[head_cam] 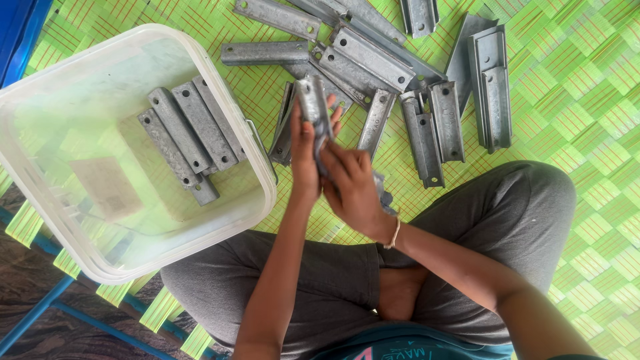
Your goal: The person cleans individual metal brackets using a cloth by hand, moving them from a pile into a plastic container.
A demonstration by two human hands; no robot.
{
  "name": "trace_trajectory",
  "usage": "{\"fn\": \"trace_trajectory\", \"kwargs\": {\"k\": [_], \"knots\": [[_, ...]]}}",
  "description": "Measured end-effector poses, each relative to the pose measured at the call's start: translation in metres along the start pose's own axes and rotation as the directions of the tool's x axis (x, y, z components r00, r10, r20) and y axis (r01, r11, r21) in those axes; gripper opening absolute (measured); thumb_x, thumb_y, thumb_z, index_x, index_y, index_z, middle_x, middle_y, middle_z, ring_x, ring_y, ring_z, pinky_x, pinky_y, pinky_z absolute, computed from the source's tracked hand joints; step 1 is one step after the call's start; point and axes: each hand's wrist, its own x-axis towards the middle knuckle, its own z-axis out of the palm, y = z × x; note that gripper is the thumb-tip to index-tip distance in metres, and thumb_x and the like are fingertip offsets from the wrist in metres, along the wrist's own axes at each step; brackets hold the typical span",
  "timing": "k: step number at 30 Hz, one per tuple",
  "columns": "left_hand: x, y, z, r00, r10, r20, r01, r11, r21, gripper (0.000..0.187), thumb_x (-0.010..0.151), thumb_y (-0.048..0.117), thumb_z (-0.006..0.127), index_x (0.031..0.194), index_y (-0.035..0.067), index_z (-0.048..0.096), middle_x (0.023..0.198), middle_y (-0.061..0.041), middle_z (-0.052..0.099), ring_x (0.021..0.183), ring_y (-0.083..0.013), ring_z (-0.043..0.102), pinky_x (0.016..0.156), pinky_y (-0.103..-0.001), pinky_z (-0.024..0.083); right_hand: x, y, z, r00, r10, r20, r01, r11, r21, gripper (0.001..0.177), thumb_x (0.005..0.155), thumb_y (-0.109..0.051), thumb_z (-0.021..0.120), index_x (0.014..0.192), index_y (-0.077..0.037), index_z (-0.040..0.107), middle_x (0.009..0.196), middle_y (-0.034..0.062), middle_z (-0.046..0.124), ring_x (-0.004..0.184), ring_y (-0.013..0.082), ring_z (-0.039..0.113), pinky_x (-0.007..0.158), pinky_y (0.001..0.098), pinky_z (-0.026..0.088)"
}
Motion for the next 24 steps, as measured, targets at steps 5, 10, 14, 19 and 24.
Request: {"fn": "trace_trajectory", "kwargs": {"k": [5, 10, 14, 19, 24], "knots": [[0.004, 0.016, -0.005, 0.999, -0.046, 0.02, 0.049, 0.972, -0.231, 0.093, 0.099, 0.057, 0.06, 0.167, 0.019, 0.01, 0.155, -0.026, 0.047, 0.136, -0.039, 0.058, 0.109, -0.041, 0.055, -0.008, -0.001, -0.015, 1.0, -0.027, -0.009, 0.029, 0.984, 0.173, 0.05, 0.082, 0.004, 0.07, 0.13, -0.009, 0.064, 0.14, 0.0075, 0.059, 0.113, 0.0277, 0.055, 0.098, 0.0406, 0.047], [-0.001, 0.018, 0.006, 0.994, -0.062, 0.095, 0.09, 0.943, -0.321, 0.091, 0.101, 0.055, 0.059, 0.168, 0.025, 0.007, 0.154, -0.024, 0.046, 0.127, -0.0335, 0.062, 0.098, -0.038, 0.059, 0.009, 0.009, -0.015, 0.994, -0.107, 0.026, 0.107, 0.994, 0.009, 0.053, 0.079, 0.005, 0.068, 0.131, -0.007, 0.068, 0.141, 0.0077, 0.058, 0.111, 0.0303, 0.052, 0.097, 0.0399, 0.047], [-0.001, 0.016, 0.003, 0.997, -0.032, 0.063, 0.045, 0.973, -0.225, 0.087, 0.102, 0.051, 0.06, 0.168, 0.024, 0.01, 0.151, -0.025, 0.051, 0.103, -0.0251, 0.067, 0.081, -0.035, 0.059, -0.009, 0.018, -0.009, 0.996, -0.083, 0.023, 0.082, 0.995, 0.062, 0.049, 0.077, 0.003, 0.065, 0.125, -0.007, 0.068, 0.122, 0.0087, 0.065, 0.094, 0.0264, 0.056, 0.083, 0.0379, 0.049], [-0.003, 0.035, 0.003, 0.999, 0.0, 0.039, -0.024, 0.801, 0.598, 0.068, 0.109, 0.033, 0.053, 0.168, 0.027, 0.019, 0.145, -0.015, 0.06, 0.09, -0.0217, 0.064, 0.076, -0.037, 0.057, -0.042, 0.001, -0.006, 0.802, -0.595, -0.055, 0.585, 0.762, 0.277, 0.027, 0.09, -0.02, 0.065, 0.113, -0.008, 0.073, 0.11, 0.0066, 0.071, 0.083, 0.0175, 0.064, 0.067, 0.0327, 0.051], [-0.057, 0.027, 0.022, 0.979, -0.022, 0.201, -0.193, 0.194, 0.962, 0.063, 0.1, 0.012, 0.059, 0.157, 0.023, 0.035, 0.112, -0.017, 0.063, 0.094, -0.0342, 0.065, 0.071, -0.045, 0.055, -0.046, -0.033, -0.018, 0.625, -0.78, -0.035, 0.755, 0.592, 0.284, 0.024, 0.096, -0.023, 0.071, 0.112, -0.004, 0.072, 0.11, 0.0071, 0.07, 0.083, 0.0152, 0.062, 0.065, 0.0285, 0.049]]}}
